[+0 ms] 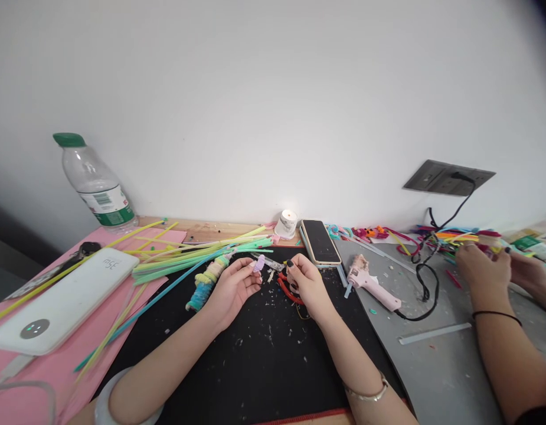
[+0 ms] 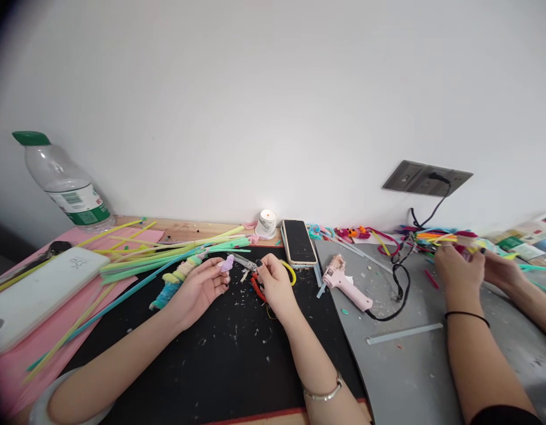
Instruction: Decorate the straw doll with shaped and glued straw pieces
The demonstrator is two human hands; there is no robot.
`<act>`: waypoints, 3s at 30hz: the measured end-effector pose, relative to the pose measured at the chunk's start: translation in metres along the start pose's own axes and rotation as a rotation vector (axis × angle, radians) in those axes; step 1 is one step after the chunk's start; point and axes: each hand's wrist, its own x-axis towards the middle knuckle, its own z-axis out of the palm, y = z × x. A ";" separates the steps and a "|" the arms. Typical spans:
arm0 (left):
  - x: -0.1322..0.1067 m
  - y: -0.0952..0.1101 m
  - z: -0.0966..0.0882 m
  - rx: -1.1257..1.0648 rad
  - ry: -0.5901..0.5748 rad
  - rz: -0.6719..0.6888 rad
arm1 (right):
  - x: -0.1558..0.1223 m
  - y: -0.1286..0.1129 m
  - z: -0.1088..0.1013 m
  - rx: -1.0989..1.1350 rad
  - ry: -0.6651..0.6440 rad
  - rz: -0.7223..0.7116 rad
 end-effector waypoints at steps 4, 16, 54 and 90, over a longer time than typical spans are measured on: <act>0.001 -0.001 -0.001 -0.010 0.017 0.002 | 0.000 0.002 0.001 0.066 -0.014 0.048; 0.001 -0.001 -0.001 -0.028 0.028 0.026 | 0.000 -0.004 0.000 0.014 0.029 -0.005; -0.002 0.001 0.003 0.264 0.040 0.196 | 0.002 -0.002 -0.002 -0.231 0.012 -0.146; -0.007 -0.002 0.005 0.608 -0.201 0.318 | -0.004 -0.004 0.004 -0.005 -0.291 0.019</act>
